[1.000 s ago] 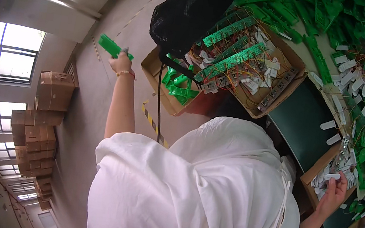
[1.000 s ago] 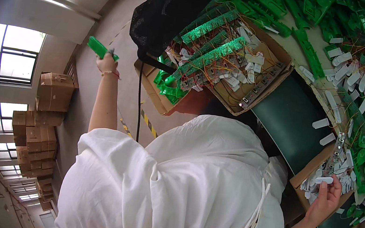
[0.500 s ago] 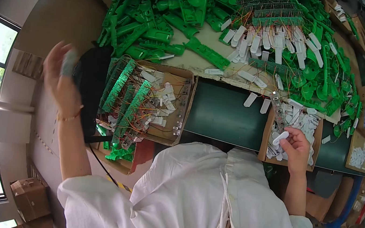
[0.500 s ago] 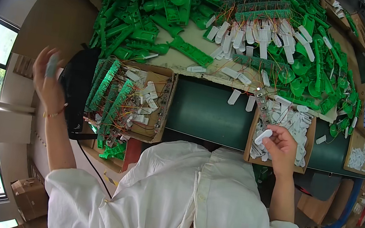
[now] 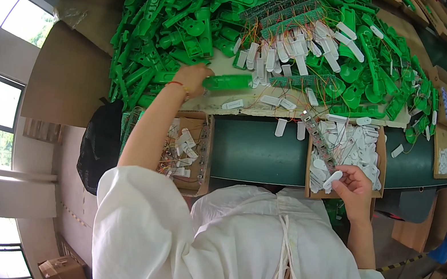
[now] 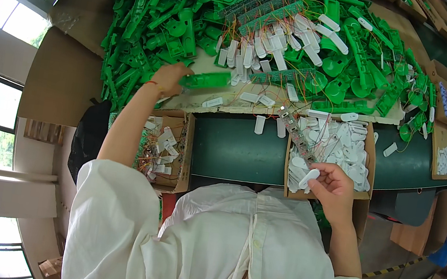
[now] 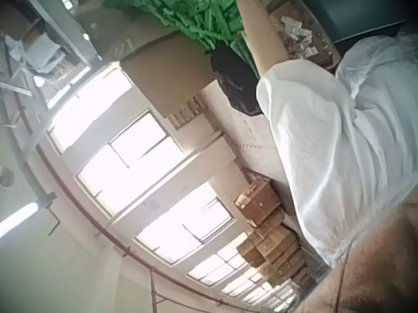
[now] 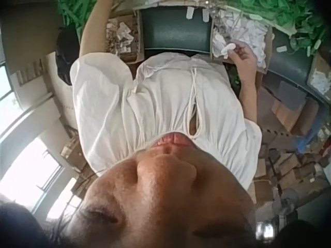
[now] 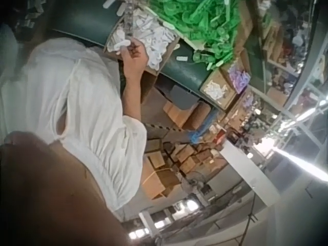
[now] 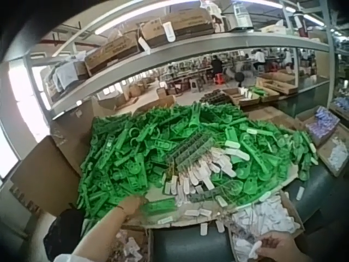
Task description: Assembling handheld electronic devices using plastic housings, circuit boards, and white components.
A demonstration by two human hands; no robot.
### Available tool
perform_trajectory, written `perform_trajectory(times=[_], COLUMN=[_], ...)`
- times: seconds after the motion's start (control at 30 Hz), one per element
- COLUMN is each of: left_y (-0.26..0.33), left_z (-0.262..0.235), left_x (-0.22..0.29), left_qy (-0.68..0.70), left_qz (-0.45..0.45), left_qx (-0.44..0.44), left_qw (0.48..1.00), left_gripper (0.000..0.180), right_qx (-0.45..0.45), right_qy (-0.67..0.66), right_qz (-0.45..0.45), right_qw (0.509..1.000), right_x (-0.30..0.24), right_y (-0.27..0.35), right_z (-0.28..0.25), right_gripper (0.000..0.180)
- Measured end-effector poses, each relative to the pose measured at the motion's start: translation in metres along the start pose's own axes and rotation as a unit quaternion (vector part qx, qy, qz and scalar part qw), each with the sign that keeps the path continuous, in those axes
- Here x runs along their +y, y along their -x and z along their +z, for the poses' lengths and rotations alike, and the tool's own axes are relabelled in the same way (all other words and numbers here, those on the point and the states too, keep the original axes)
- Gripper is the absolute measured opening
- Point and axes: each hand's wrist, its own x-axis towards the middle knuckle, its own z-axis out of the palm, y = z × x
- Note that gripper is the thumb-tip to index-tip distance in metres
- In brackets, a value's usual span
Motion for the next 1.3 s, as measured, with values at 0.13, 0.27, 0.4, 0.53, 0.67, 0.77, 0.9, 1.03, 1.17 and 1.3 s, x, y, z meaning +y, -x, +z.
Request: perform_trajectory(times=[0.13, 0.27, 0.4, 0.53, 0.67, 0.77, 0.9, 1.03, 1.17, 1.3], left_y=[0.049, 0.075, 0.084, 0.088, 0.088, 0.091, 0.094, 0.101, 0.113, 0.118], left_z=[-0.033, -0.019, -0.017, -0.011, -0.001, 0.004, 0.01, 0.021, 0.015, 0.015], left_x=[0.04, 0.1, 0.141, 0.157, 0.165, 0.173, 0.188, 0.21, 0.232, 0.24], left_qy=[0.666, 0.918, 0.933, 0.936, 0.939, 0.945, 0.945, 0.874, 0.816, 0.809], left_qz=[0.035, 0.139, 0.217, 0.245, 0.256, 0.239, 0.196, 0.043, 0.038, 0.165], left_qx=[-0.052, -0.107, -0.115, -0.118, -0.141, -0.139, -0.074, -0.013, 0.053, 0.037], left_qw=[0.743, 0.355, 0.262, 0.221, 0.18, 0.174, 0.25, 0.484, 0.575, 0.563], left_gripper=[0.049, 0.066, 0.068, 0.064, 0.062, 0.06, 0.05, 0.049, 0.055, 0.072], right_qx=[0.002, -0.031, -0.048, -0.042, -0.033, -0.039, -0.032, -0.058, -0.019, -0.012], right_qy=[-0.029, -0.035, -0.026, -0.033, -0.036, -0.044, -0.08, -0.113, -0.095, -0.112], right_qz=[-0.01, -0.021, -0.022, -0.024, -0.023, -0.02, -0.05, -0.07, -0.096, -0.029], right_qw=[1.0, 0.999, 0.998, 0.998, 0.999, 0.998, 0.995, 0.989, 0.991, 0.993], right_x=[0.0, -0.002, -0.013, -0.015, -0.017, -0.015, -0.02, -0.027, -0.014, -0.008], right_y=[-0.002, -0.019, -0.024, -0.021, -0.012, -0.01, -0.01, -0.013, -0.017, -0.014], right_z=[0.0, 0.018, 0.032, 0.037, 0.038, 0.035, 0.04, 0.058, 0.065, 0.065], right_gripper=[0.029, 0.03, 0.035, 0.036, 0.032, 0.028, 0.026, 0.028, 0.026, 0.028])
